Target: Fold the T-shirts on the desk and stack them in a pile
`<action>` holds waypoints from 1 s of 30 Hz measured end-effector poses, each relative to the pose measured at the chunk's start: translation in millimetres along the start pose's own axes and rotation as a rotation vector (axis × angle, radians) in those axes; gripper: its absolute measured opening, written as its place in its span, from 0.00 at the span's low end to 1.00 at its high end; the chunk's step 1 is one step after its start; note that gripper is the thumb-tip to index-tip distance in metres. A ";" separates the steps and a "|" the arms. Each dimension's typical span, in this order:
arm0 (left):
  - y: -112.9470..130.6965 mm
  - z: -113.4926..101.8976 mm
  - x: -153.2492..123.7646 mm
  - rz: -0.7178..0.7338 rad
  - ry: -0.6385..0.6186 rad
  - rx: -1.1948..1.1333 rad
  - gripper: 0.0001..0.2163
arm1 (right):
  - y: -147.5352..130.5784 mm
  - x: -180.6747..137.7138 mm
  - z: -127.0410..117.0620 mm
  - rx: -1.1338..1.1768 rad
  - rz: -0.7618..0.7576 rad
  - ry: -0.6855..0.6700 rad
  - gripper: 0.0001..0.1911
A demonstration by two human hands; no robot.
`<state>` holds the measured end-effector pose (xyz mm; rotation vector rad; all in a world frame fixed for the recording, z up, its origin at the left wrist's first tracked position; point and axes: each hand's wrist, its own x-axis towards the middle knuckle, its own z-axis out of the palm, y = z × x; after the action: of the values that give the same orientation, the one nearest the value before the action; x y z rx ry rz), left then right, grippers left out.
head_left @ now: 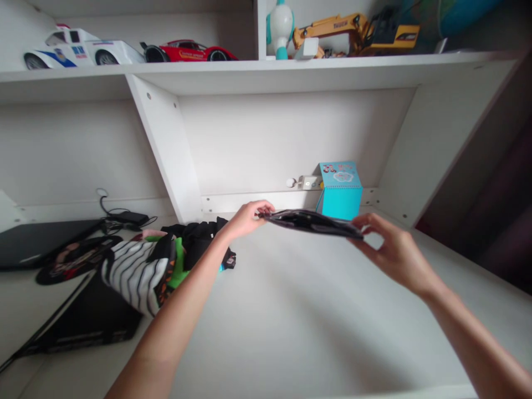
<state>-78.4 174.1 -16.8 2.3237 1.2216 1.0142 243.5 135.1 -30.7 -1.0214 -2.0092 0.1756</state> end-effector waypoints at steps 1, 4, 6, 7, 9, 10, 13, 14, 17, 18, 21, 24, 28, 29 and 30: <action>-4.1 5.9 -9.3 -0.020 -0.090 0.068 0.13 | -6.7 -13.6 1.2 -0.010 -0.010 -0.172 0.12; -18.4 29.5 -35.3 -0.109 -0.316 0.254 0.17 | -9.5 -40.3 10.2 0.056 -0.019 -0.642 0.12; -22.5 46.8 -48.7 -0.110 -0.364 0.284 0.18 | 4.0 -44.8 20.1 0.061 0.015 -0.692 0.14; -22.0 55.1 -54.4 -0.085 -0.355 0.272 0.18 | 14.8 -44.2 26.3 0.040 0.025 -0.651 0.15; -17.0 70.2 -64.6 -0.021 -0.312 0.237 0.16 | 41.4 -40.8 40.6 -0.022 0.014 -0.589 0.18; -13.8 76.7 -69.8 0.000 -0.298 0.224 0.15 | 55.3 -39.6 47.9 -0.050 0.001 -0.592 0.19; -7.7 90.1 -88.2 0.014 -0.291 0.215 0.14 | 88.5 -43.6 66.6 -0.085 -0.016 -0.673 0.23; -7.9 92.6 -95.1 0.004 -0.270 0.223 0.15 | 94.2 -48.3 71.0 -0.096 -0.017 -0.678 0.24; -14.2 94.9 -113.9 -0.054 -0.144 0.242 0.17 | 91.0 -71.3 79.8 -0.207 -0.038 -0.581 0.24; -17.1 94.6 -118.2 -0.072 -0.105 0.238 0.17 | 83.4 -80.5 81.4 -0.282 -0.044 -0.523 0.23; -24.2 93.9 -123.6 -0.104 -0.024 0.198 0.16 | 48.3 -104.0 81.9 -0.567 -0.010 -0.374 0.21; -27.7 96.9 -122.2 -0.112 0.014 0.164 0.15 | 15.8 -111.2 75.3 -0.642 0.092 -0.388 0.19; -29.5 101.7 -122.5 -0.127 0.003 0.140 0.15 | 8.8 -111.2 66.7 -0.424 0.034 -0.441 0.21; -29.8 101.9 -123.3 -0.133 0.004 0.134 0.15 | 11.3 -114.1 66.9 -0.414 0.016 -0.458 0.24; -30.1 101.7 -124.2 -0.139 0.006 0.128 0.15 | 13.9 -118.3 68.0 -0.428 0.022 -0.478 0.27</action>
<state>-70.0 94.4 -159.2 2.2934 1.4672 0.9210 237.0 75.5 -154.1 -1.3648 -2.5389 -0.0053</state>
